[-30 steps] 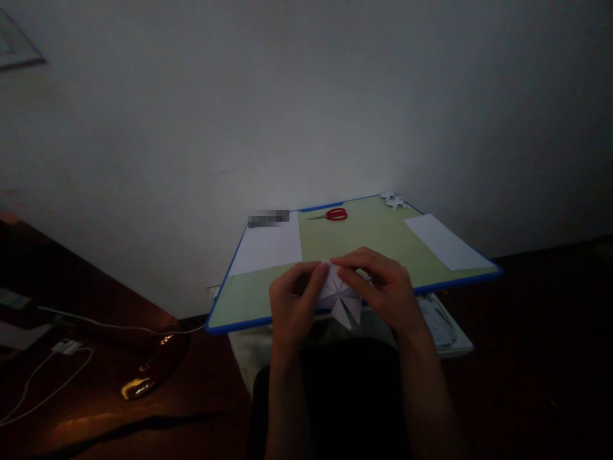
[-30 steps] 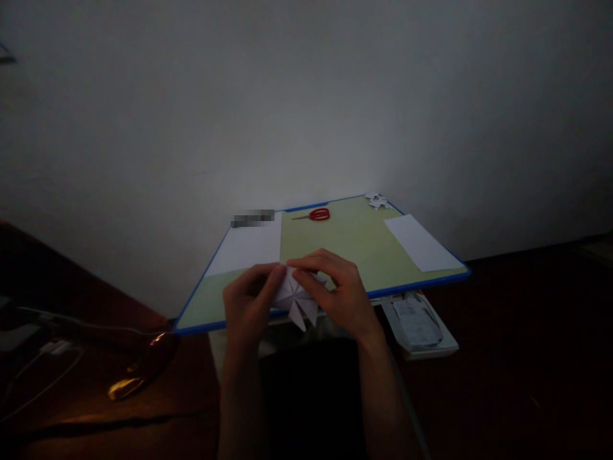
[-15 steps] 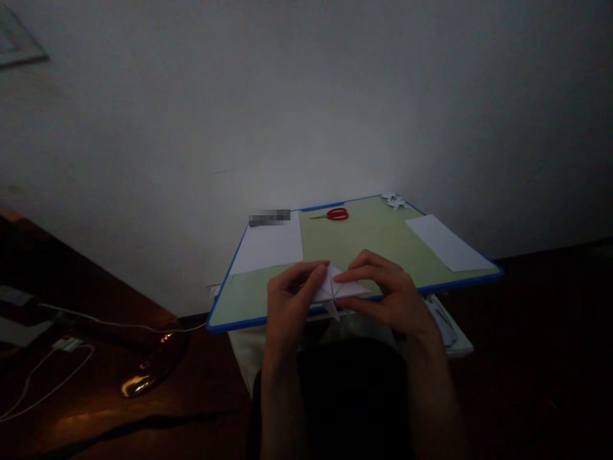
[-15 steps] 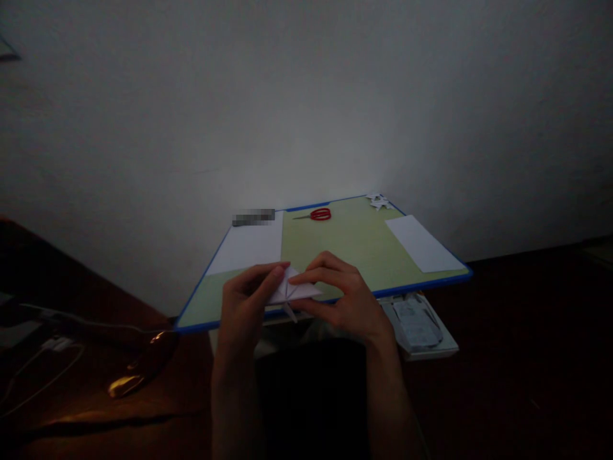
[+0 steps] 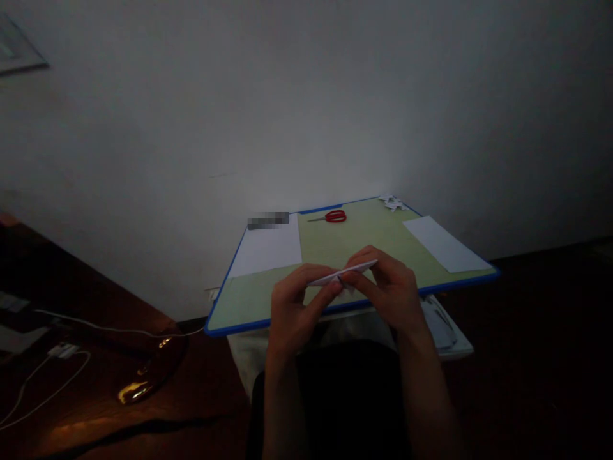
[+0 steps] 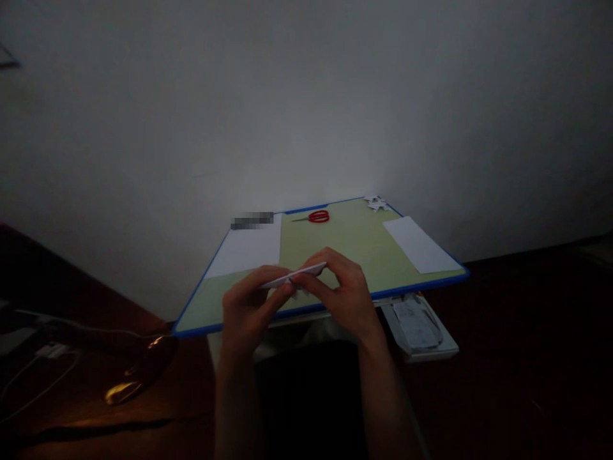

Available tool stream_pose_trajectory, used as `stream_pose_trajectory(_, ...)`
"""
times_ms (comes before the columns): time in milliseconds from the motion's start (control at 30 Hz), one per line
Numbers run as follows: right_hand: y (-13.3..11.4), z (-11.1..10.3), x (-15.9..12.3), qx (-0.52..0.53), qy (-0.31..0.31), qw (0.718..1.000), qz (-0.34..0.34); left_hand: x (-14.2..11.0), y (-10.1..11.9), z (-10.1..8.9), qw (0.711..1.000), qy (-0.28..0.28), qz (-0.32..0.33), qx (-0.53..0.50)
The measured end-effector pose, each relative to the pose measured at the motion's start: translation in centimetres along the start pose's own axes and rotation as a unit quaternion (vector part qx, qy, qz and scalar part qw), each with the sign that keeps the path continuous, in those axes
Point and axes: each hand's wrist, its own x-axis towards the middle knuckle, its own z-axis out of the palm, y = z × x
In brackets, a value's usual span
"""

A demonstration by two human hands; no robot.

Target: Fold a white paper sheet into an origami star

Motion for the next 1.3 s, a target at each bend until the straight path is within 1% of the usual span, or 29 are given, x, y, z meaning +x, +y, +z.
stream_pose_trajectory(100, -0.1, 0.2, -0.1, 0.023, -0.002, 1.0, 0.013, 0.1, 0.4, 0.3, 1.0, 0.022, 0.009, -0.01)
stream_pose_trajectory(200, -0.4, 0.1, -0.2, 0.043, -0.022, 0.999, 0.007, 0.1, 0.6, 0.4, 0.999, 0.038, 0.019, -0.018)
stream_pose_trajectory(300, -0.6, -0.1, -0.2, 0.051, -0.045, 0.998, 0.004, 0.0, 0.4, 0.3, 0.997, 0.063, 0.009, -0.032)
stream_pose_trajectory(367, -0.6, -0.2, -0.2, 0.054, -0.053, 0.997, 0.004, -0.1, 0.3, 0.3, 0.997, 0.066, -0.005, -0.042)
stream_pose_trajectory(467, -0.4, -0.1, -0.3, 0.051, -0.049, 0.998, -0.001, 0.0, 0.4, 0.4, 0.997, 0.06, -0.012, -0.055)
stream_pose_trajectory(567, -0.5, 0.0, -0.3, 0.044, -0.041, 0.998, -0.004, 0.1, 0.6, 0.6, 0.997, 0.06, 0.002, -0.051)
stream_pose_trajectory(767, -0.7, 0.0, -0.3, 0.0, -0.018, 0.999, 0.028, -0.1, 0.4, 0.7, 0.997, 0.074, 0.0, -0.006)
stream_pose_trajectory(867, -0.6, 0.4, -0.3, 0.006, -0.002, 0.999, 0.053, -0.2, 0.1, 0.7, 0.996, 0.087, 0.009, -0.002)
stream_pose_trajectory(967, -0.4, 0.9, -0.3, 0.05, -0.011, 0.996, 0.076, -0.3, -0.2, 0.9, 0.993, 0.116, 0.016, -0.004)
stream_pose_trajectory(1067, -0.3, 1.1, -0.4, 0.045, -0.016, 0.997, 0.061, -0.2, -0.2, 0.9, 0.99, 0.137, 0.014, -0.023)
stream_pose_trajectory(1100, -0.3, 1.0, -0.4, 0.034, -0.014, 0.998, 0.052, -0.2, -0.2, 0.9, 0.991, 0.132, 0.013, -0.029)
stream_pose_trajectory(1233, -0.4, 0.5, -0.4, 0.008, -0.024, 0.999, 0.029, -0.2, 0.1, 0.6, 0.997, 0.076, 0.006, -0.024)
stream_pose_trajectory(1300, -0.5, 0.5, -0.4, 0.012, -0.023, 0.999, 0.022, -0.2, 0.1, 0.5, 0.997, 0.075, 0.008, -0.014)
